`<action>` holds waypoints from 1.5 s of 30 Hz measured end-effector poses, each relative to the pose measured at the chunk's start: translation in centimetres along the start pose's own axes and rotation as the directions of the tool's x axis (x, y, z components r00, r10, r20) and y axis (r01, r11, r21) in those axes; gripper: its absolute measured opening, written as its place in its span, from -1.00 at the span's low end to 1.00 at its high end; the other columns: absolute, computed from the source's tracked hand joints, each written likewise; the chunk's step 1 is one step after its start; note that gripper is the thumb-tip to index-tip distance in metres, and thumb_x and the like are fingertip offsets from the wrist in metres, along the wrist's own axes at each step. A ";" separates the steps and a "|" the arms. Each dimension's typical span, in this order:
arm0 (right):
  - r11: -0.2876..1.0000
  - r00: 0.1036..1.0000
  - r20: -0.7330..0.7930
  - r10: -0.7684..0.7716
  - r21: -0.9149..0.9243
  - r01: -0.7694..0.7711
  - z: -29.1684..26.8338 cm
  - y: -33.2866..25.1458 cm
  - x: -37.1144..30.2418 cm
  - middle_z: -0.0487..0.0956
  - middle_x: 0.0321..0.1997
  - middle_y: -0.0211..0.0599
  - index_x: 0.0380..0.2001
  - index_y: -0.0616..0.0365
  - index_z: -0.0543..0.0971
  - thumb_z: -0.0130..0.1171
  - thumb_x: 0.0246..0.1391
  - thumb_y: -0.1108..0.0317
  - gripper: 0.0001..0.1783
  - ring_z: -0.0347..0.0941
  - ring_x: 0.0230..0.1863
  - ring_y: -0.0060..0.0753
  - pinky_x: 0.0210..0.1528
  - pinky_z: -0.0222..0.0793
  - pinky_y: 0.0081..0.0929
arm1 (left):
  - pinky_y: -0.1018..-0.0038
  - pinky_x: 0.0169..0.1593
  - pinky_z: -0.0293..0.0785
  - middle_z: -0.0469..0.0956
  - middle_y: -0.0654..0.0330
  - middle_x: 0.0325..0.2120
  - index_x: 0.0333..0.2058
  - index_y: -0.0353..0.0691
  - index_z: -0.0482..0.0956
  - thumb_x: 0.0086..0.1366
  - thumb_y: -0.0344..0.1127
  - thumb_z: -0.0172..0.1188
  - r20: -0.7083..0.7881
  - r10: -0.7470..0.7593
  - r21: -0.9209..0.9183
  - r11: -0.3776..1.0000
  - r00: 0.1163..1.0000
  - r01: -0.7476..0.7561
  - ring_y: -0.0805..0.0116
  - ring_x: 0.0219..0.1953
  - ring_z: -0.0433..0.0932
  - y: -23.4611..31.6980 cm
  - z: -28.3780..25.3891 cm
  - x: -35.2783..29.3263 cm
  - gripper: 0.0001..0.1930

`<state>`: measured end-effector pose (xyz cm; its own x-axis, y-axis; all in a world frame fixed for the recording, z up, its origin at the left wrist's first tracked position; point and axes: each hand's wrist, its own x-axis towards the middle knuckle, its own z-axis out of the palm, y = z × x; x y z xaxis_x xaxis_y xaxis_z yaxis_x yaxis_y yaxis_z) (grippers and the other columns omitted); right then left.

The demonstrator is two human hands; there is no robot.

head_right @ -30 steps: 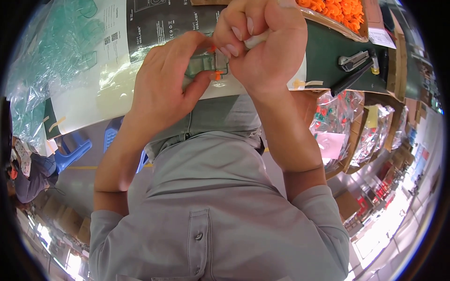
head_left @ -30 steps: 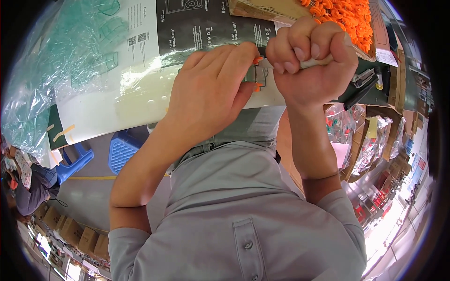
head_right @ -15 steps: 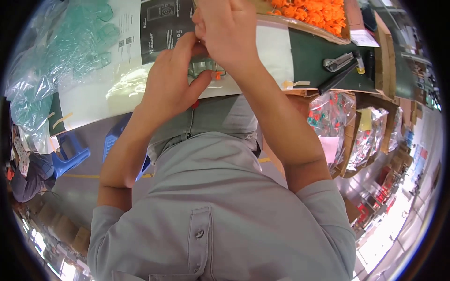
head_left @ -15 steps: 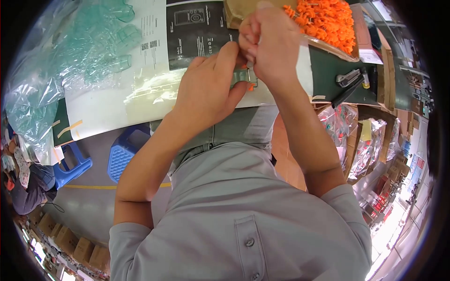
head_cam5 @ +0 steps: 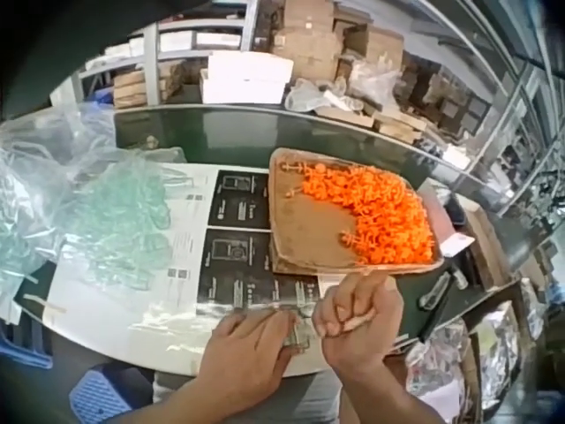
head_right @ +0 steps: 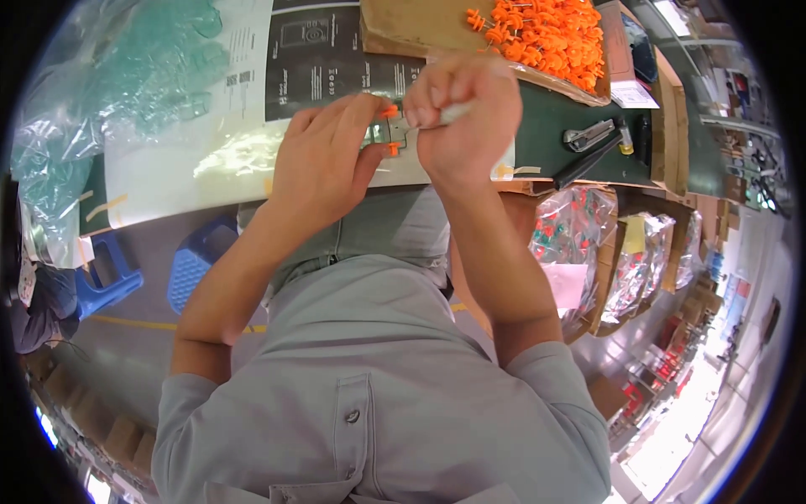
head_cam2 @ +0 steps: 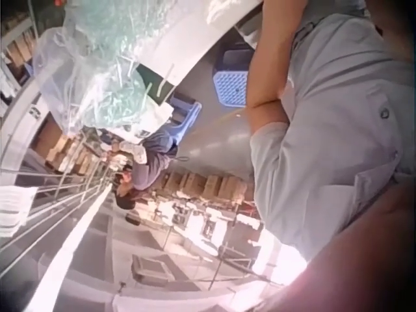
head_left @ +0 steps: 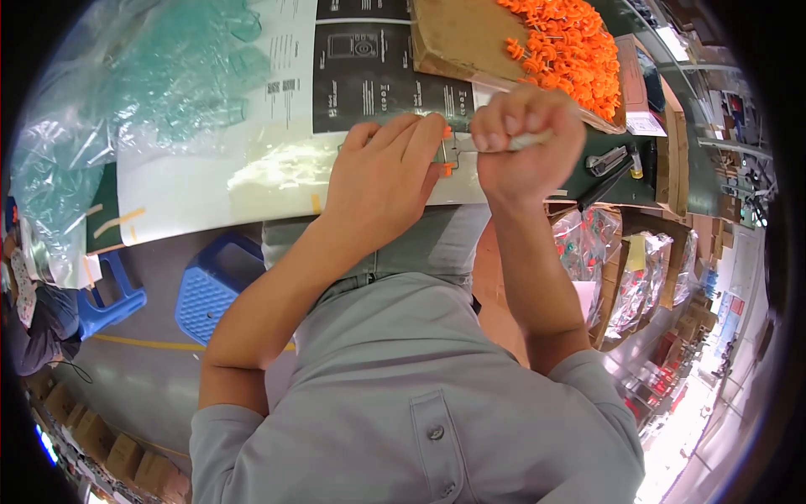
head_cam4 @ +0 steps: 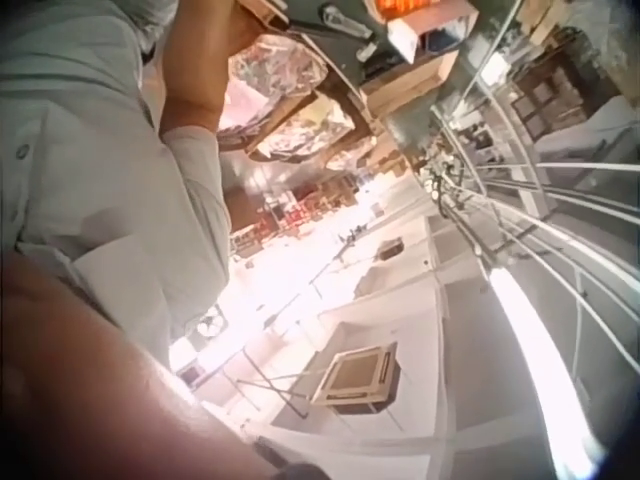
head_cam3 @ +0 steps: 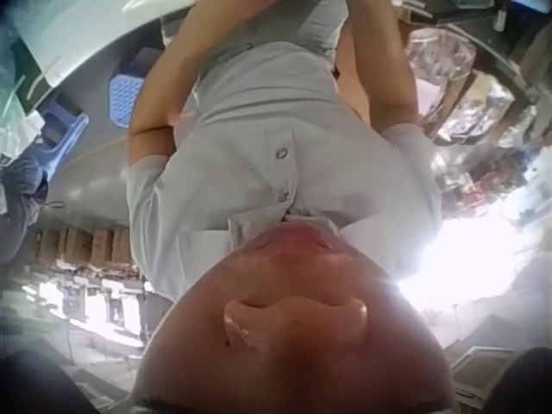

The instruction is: Assembling small orange components onto white plastic rods at a manufacturing workstation.

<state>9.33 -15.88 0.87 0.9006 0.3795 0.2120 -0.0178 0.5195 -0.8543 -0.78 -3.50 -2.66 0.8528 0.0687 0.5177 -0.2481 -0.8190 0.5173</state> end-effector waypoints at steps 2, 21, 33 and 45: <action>0.994 0.994 0.085 -0.063 0.097 0.055 -0.8 -0.7 -0.6 0.26 -0.57 -0.37 -0.55 0.02 0.25 -0.25 0.37 0.16 -0.63 0.14 -0.68 -0.43 -0.62 0.18 -0.38 | 0.33 -0.06 0.33 0.60 0.24 -0.14 0.00 -0.22 0.43 0.12 -0.37 0.35 0.002 -0.020 0.008 1.000 1.000 0.020 0.32 -0.02 0.55 0.1 0.2 -0.2 -0.54; 0.991 0.935 0.338 -0.110 -0.028 0.127 -1.6 0.8 -0.9 0.24 -0.57 -0.35 -0.55 0.01 0.21 -0.23 0.44 -0.01 -0.52 0.14 -0.67 -0.46 -0.61 0.15 -0.43 | 0.35 -0.09 0.36 0.60 0.24 -0.06 0.02 -0.25 0.47 0.09 -0.41 0.36 -0.035 -0.023 0.046 0.999 0.999 0.025 0.29 -0.01 0.60 -0.6 1.4 -0.3 -0.52; 0.976 0.974 0.106 0.202 -0.101 -0.192 0.6 1.2 1.8 0.36 -0.62 -0.30 -0.56 0.17 0.31 -0.08 0.39 0.12 -0.55 0.15 -0.71 -0.57 -0.69 0.01 -0.53 | 0.36 -0.01 0.35 0.58 0.20 -0.12 -0.01 -0.27 0.45 0.10 -0.38 0.32 0.019 -0.095 -0.038 0.995 0.995 0.095 0.27 -0.03 0.56 -0.2 0.9 -0.2 -0.54; 0.295 0.915 0.283 0.286 -0.935 0.197 -2.3 -1.9 -1.5 0.53 -0.23 -0.30 -0.04 0.02 0.66 0.41 0.01 0.25 -0.60 0.53 -0.27 -0.34 -0.26 0.46 -0.42 | 0.16 0.16 0.20 0.59 0.17 0.02 0.21 -0.31 0.26 0.05 -0.40 0.44 0.193 -0.176 -0.008 0.983 0.965 0.181 0.18 0.06 0.52 -0.2 -2.0 -0.4 -0.24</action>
<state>9.02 -19.15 1.11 0.6964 0.7127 0.0836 0.5780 -0.4880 -0.6540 -1.97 -2.23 -1.57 0.9557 0.1005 0.2767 -0.0931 -0.7885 0.6080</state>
